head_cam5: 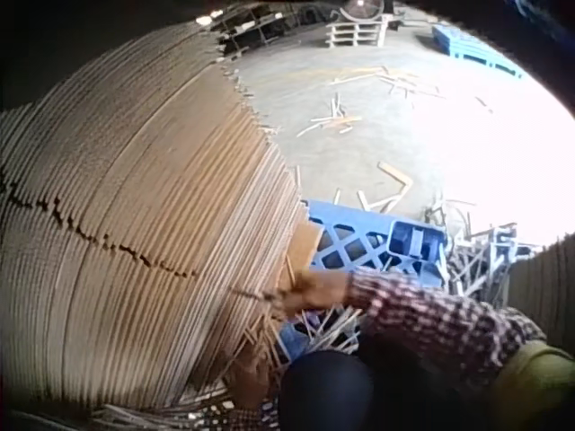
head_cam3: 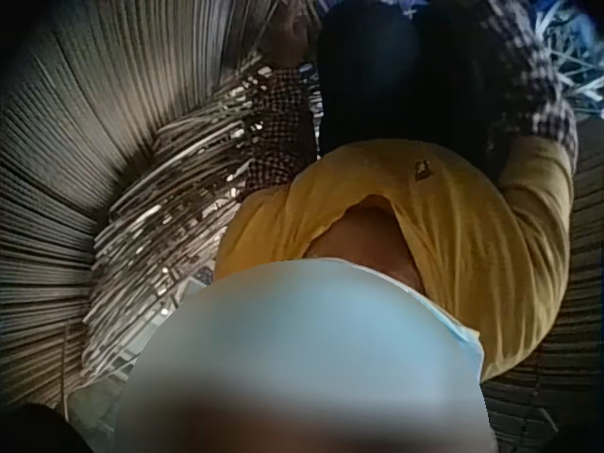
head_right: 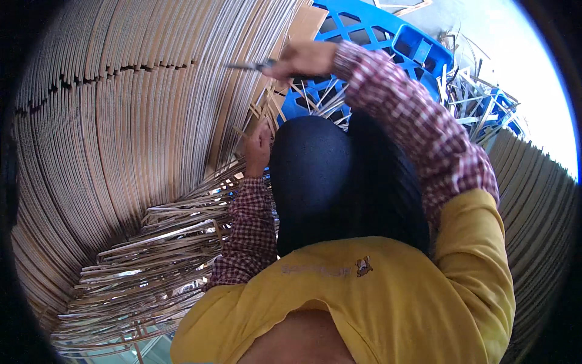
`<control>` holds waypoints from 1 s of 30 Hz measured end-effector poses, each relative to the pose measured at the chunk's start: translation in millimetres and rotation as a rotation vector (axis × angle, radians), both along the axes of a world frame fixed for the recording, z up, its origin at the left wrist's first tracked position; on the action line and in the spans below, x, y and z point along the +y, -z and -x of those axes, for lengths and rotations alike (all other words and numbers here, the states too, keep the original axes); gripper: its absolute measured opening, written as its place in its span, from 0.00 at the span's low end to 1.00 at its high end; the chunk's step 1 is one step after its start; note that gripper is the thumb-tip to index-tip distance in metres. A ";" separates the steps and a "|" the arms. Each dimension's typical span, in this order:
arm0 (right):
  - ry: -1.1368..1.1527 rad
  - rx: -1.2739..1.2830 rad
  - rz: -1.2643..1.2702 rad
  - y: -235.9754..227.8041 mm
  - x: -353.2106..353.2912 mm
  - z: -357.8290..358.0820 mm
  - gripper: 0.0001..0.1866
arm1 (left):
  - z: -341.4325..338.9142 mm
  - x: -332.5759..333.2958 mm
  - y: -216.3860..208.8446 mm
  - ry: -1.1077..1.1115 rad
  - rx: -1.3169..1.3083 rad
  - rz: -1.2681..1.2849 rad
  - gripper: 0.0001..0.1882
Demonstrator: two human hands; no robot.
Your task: Trimming excess material from a stack of cardboard sheets using hand snips.
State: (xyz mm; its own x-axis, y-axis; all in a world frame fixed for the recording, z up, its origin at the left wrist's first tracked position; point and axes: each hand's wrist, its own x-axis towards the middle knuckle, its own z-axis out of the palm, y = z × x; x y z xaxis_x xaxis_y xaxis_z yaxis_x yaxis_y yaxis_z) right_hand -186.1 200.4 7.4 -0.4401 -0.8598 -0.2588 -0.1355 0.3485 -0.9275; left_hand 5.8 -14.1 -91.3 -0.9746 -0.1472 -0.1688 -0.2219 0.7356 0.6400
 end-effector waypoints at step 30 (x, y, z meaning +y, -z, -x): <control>0.089 0.384 -0.477 31.2 65.0 -9.6 0.19 | 24.4 15.3 -36.7 -0.108 0.334 0.078 0.17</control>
State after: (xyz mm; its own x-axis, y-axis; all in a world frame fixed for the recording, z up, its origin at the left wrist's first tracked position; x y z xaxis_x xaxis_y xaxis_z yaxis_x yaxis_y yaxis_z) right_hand -176.5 265.4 -23.8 -0.6425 -0.6444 -0.4147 -0.3803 0.7380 -0.5574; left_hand -18.6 1.3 -54.6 -0.9523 -0.2518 0.1724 -0.0887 0.7688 0.6333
